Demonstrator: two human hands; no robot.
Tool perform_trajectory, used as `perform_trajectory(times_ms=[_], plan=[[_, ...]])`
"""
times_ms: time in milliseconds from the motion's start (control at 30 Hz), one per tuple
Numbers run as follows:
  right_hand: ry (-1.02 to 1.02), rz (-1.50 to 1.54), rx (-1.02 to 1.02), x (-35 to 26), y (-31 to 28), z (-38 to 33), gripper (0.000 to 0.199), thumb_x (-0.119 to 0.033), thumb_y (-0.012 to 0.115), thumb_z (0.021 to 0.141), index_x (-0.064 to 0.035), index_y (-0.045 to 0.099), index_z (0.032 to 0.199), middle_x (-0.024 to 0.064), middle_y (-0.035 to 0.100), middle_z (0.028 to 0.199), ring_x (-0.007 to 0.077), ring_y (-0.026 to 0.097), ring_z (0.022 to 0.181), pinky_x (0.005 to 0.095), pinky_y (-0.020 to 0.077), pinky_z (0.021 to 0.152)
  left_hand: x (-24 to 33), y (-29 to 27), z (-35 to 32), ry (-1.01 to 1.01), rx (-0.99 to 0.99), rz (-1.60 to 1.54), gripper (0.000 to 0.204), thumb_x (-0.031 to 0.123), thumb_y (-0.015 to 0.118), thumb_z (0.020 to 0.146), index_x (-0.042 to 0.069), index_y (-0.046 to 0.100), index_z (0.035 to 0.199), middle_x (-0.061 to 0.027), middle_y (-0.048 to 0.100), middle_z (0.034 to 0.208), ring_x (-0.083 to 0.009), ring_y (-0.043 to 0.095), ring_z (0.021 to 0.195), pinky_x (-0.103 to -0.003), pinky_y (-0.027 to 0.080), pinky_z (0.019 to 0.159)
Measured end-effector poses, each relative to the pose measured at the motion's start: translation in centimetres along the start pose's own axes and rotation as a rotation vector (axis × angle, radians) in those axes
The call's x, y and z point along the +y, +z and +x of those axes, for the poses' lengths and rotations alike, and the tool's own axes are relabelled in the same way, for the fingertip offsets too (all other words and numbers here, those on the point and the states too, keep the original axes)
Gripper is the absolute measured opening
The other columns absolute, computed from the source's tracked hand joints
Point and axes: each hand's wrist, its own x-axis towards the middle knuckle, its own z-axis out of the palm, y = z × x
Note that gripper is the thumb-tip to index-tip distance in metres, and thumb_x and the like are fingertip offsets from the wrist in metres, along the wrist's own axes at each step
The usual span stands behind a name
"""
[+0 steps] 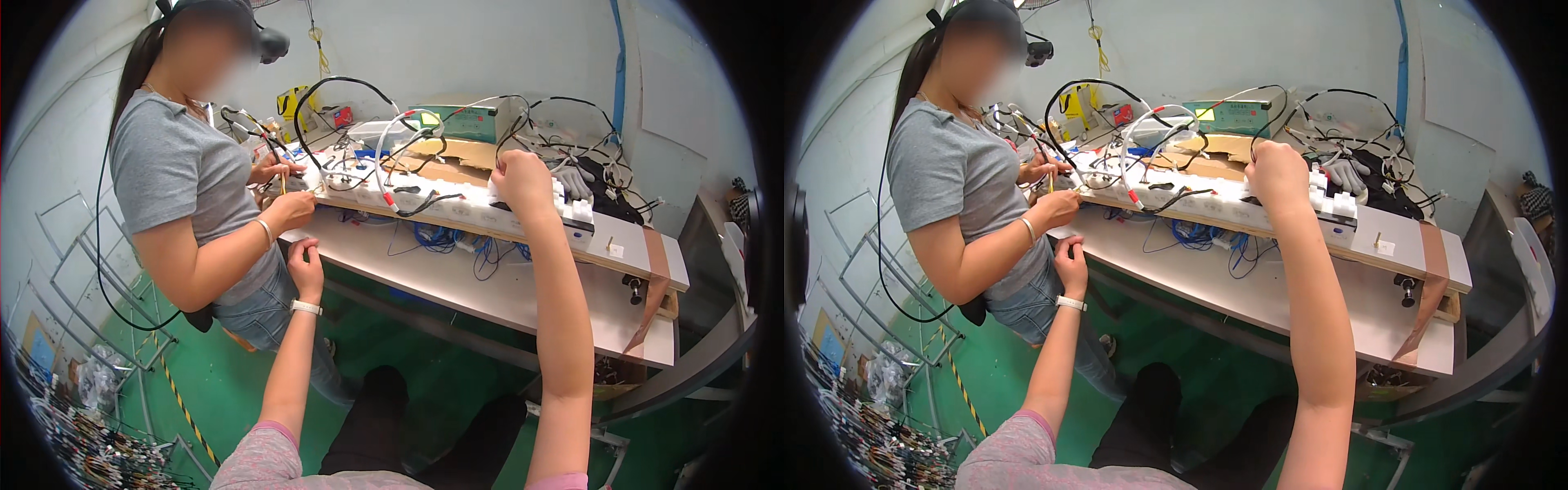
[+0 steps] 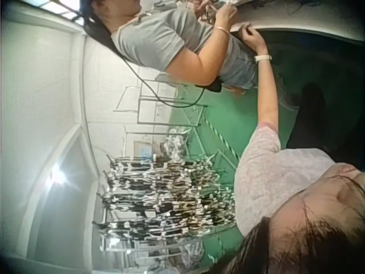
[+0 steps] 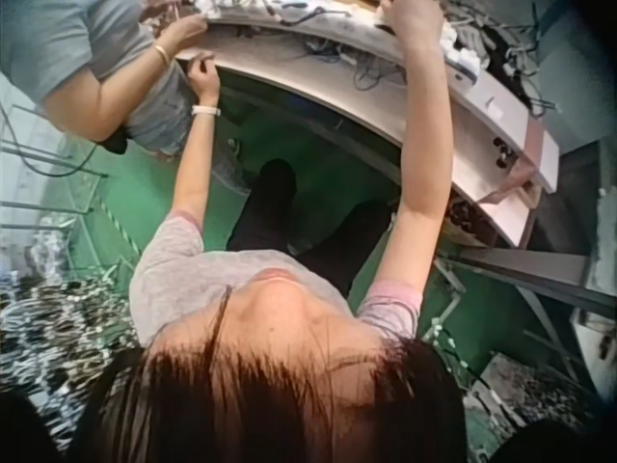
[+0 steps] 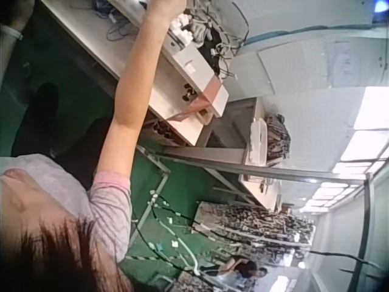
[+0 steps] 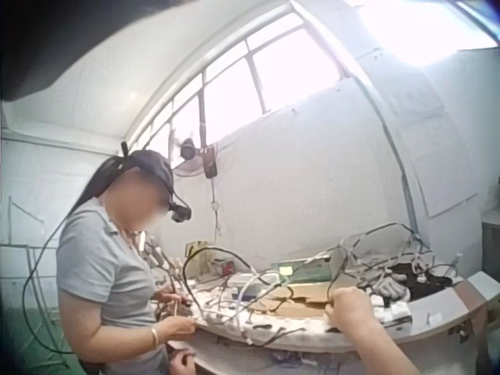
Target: Connecting wires to an electrical panel component at a manual assembly station.
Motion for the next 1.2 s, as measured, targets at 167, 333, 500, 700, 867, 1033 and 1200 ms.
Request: perform_trajectory(times_ms=[167,333,500,700,867,1033,1200], plan=[[0.006,-0.005,-0.021,-0.6,-0.1,0.0,0.012,-0.014,0.067,0.073,-0.0022,0.066,0.070,0.0162,0.066,0.073,0.0341,0.066,0.073,0.0417,0.0528,0.069,-0.4,0.4,-0.8,0.089,0.035,0.054,0.012,0.007,0.051,0.087,0.003,0.062,0.088,-0.0121,0.063,0.090,-0.0307,0.058,0.090,-0.041,0.046,0.082],[0.023,-0.030,-0.038,-0.3,-0.6,-0.1,0.009,-0.013,0.069,0.074,-0.0042,0.068,0.073,0.0162,0.068,0.075,0.0330,0.068,0.073,0.0409,0.0547,0.070,0.4,0.8,-1.0,0.095,0.055,0.044,0.011,0.004,0.050,0.086,0.002,0.062,0.087,-0.0128,0.064,0.092,-0.0313,0.059,0.092,-0.041,0.046,0.084],[0.013,-0.050,-0.035,-0.7,-0.6,0.0,0.009,-0.013,0.068,0.073,-0.0038,0.068,0.073,0.0167,0.068,0.075,0.0333,0.068,0.074,0.0411,0.0548,0.071,0.7,0.8,-1.4,0.096,0.070,0.027,0.014,-0.002,0.048,0.082,0.001,0.061,0.086,-0.0138,0.065,0.094,-0.0319,0.060,0.095,-0.042,0.047,0.087],[0.014,-0.038,-0.037,-0.8,-0.2,0.0,0.009,-0.013,0.067,0.073,-0.0038,0.069,0.076,0.0170,0.068,0.076,0.0335,0.068,0.074,0.0408,0.0548,0.072,0.4,0.7,-1.4,0.123,0.083,0.054,0.018,-0.007,0.047,0.077,0.000,0.061,0.086,-0.0136,0.064,0.093,-0.0304,0.062,0.095,-0.038,0.048,0.088],[0.018,-0.042,-0.047,-0.5,-0.4,0.0,0.009,-0.013,0.067,0.074,-0.0039,0.069,0.076,0.0166,0.068,0.076,0.0330,0.068,0.075,0.0410,0.0546,0.071,0.7,0.5,-1.3,0.117,0.061,0.044,0.019,-0.008,0.047,0.076,0.000,0.061,0.086,-0.0136,0.065,0.092,-0.0304,0.063,0.095,-0.039,0.048,0.088],[0.026,-0.051,-0.038,-0.6,-0.6,0.0,0.009,-0.013,0.067,0.074,-0.0040,0.069,0.076,0.0164,0.069,0.076,0.0327,0.068,0.075,0.0411,0.0546,0.071,0.9,0.5,-1.4,0.086,0.049,0.013,0.020,-0.008,0.047,0.075,0.002,0.061,0.085,-0.0129,0.066,0.093,-0.0316,0.061,0.099,-0.042,0.047,0.091],[0.000,-0.042,-0.021,-0.9,-0.4,0.1,0.009,-0.013,0.068,0.073,-0.0038,0.069,0.075,0.0168,0.068,0.076,0.0329,0.068,0.075,0.0410,0.0547,0.071,0.5,0.2,-1.1,0.106,0.074,0.016,0.021,-0.007,0.047,0.075,0.003,0.062,0.086,-0.0126,0.066,0.093,-0.0313,0.062,0.100,-0.042,0.048,0.091]])
